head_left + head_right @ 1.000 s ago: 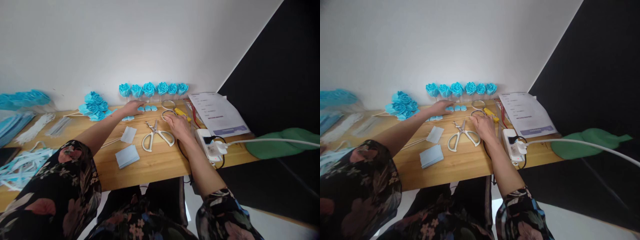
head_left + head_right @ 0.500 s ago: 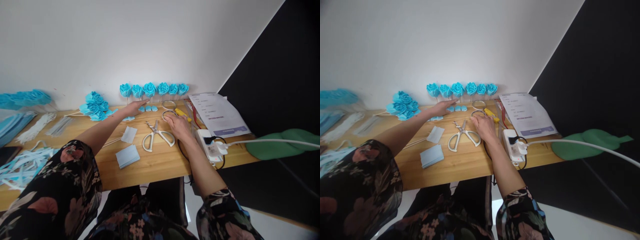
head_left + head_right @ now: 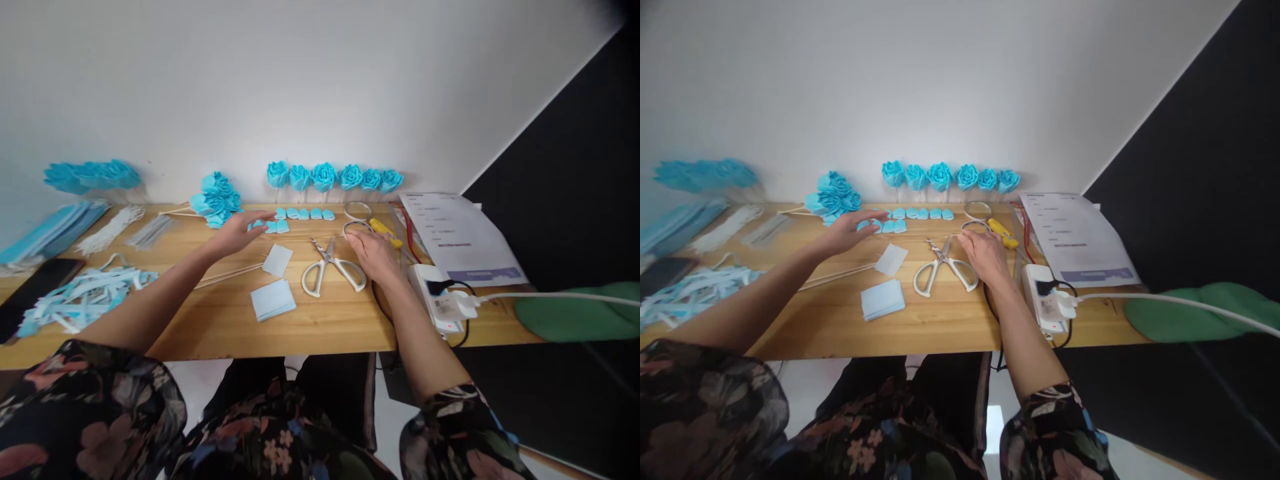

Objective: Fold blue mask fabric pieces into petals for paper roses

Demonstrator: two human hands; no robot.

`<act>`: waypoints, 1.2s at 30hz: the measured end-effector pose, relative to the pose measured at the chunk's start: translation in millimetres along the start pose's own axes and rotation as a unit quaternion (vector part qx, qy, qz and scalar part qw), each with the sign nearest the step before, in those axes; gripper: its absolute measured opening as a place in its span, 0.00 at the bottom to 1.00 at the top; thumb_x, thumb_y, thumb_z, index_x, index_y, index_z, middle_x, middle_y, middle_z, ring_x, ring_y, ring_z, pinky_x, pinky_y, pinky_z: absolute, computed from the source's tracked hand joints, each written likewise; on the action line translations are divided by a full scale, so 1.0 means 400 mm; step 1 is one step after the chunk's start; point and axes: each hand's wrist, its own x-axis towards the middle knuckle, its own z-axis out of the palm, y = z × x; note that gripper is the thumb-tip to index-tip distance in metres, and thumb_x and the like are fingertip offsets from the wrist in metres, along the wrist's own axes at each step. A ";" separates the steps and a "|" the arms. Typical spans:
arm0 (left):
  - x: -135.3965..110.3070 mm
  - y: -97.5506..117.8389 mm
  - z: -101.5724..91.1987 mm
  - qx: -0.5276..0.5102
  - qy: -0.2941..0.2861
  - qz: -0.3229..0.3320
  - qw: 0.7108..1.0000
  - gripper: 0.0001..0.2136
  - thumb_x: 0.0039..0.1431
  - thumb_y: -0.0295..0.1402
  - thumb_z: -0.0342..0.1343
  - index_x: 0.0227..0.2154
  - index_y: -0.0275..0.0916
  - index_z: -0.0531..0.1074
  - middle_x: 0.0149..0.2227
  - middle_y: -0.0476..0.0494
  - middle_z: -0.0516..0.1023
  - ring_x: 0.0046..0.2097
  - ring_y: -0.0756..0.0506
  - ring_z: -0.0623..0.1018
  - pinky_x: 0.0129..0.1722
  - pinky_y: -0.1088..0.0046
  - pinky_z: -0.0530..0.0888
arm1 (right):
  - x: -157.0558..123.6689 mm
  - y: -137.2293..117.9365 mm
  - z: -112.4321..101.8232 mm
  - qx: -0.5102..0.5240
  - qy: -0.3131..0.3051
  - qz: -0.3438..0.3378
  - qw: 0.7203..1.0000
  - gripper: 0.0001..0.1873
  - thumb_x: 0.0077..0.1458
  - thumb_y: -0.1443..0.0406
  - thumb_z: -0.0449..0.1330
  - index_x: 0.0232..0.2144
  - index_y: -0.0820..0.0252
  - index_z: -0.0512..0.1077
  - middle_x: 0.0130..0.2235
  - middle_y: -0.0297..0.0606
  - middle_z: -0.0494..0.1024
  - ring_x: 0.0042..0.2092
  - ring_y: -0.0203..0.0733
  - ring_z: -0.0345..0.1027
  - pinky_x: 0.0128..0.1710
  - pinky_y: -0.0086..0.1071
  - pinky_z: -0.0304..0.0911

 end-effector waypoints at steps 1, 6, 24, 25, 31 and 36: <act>-0.038 -0.003 -0.005 0.004 0.006 -0.002 1.000 0.23 0.65 0.46 0.50 0.56 0.39 0.74 0.55 0.38 0.79 0.57 0.37 0.77 0.58 0.57 0.72 | 0.000 -0.001 0.003 0.012 0.006 -0.013 1.000 0.26 0.70 0.55 0.44 0.51 0.61 0.77 0.48 0.48 0.83 0.49 0.53 0.76 0.53 0.45 0.62; -0.190 -0.027 -0.019 0.014 0.035 0.038 0.999 0.19 0.66 0.44 0.50 0.50 0.39 0.78 0.51 0.36 0.81 0.53 0.39 0.79 0.56 0.56 0.74 | 0.017 -0.020 -0.007 0.067 -0.006 -0.074 0.995 0.24 0.68 0.55 0.47 0.49 0.61 0.78 0.47 0.48 0.83 0.49 0.53 0.76 0.53 0.47 0.65; 0.061 0.019 0.076 0.176 -0.050 0.116 0.976 0.22 0.64 0.23 0.42 0.57 0.36 0.72 0.55 0.34 0.78 0.57 0.40 0.76 0.56 0.59 0.72 | 0.182 -0.180 0.071 0.216 0.069 0.109 0.968 0.33 0.68 0.48 0.37 0.51 0.59 0.75 0.40 0.44 0.85 0.42 0.48 0.78 0.44 0.37 0.68; 0.082 0.013 0.089 0.184 -0.050 0.108 0.976 0.23 0.63 0.22 0.42 0.58 0.36 0.70 0.56 0.34 0.77 0.57 0.40 0.76 0.56 0.60 0.72 | 0.176 -0.181 0.073 0.214 0.076 0.111 0.968 0.33 0.68 0.48 0.37 0.53 0.59 0.74 0.40 0.44 0.85 0.42 0.48 0.78 0.44 0.37 0.67; 0.165 -0.030 0.143 0.213 -0.058 0.100 0.970 0.25 0.59 0.21 0.45 0.59 0.33 0.68 0.54 0.31 0.78 0.56 0.38 0.76 0.57 0.59 0.71 | 0.148 -0.180 0.061 0.166 0.101 0.108 0.975 0.32 0.69 0.50 0.36 0.57 0.59 0.70 0.41 0.44 0.84 0.47 0.48 0.77 0.50 0.39 0.65; 0.181 -0.047 0.149 0.228 -0.075 0.096 0.966 0.27 0.57 0.23 0.48 0.61 0.32 0.65 0.49 0.29 0.79 0.53 0.36 0.77 0.55 0.58 0.71 | 0.151 -0.180 0.057 0.146 0.103 0.103 0.978 0.32 0.70 0.52 0.34 0.59 0.58 0.69 0.42 0.44 0.84 0.46 0.47 0.78 0.52 0.39 0.64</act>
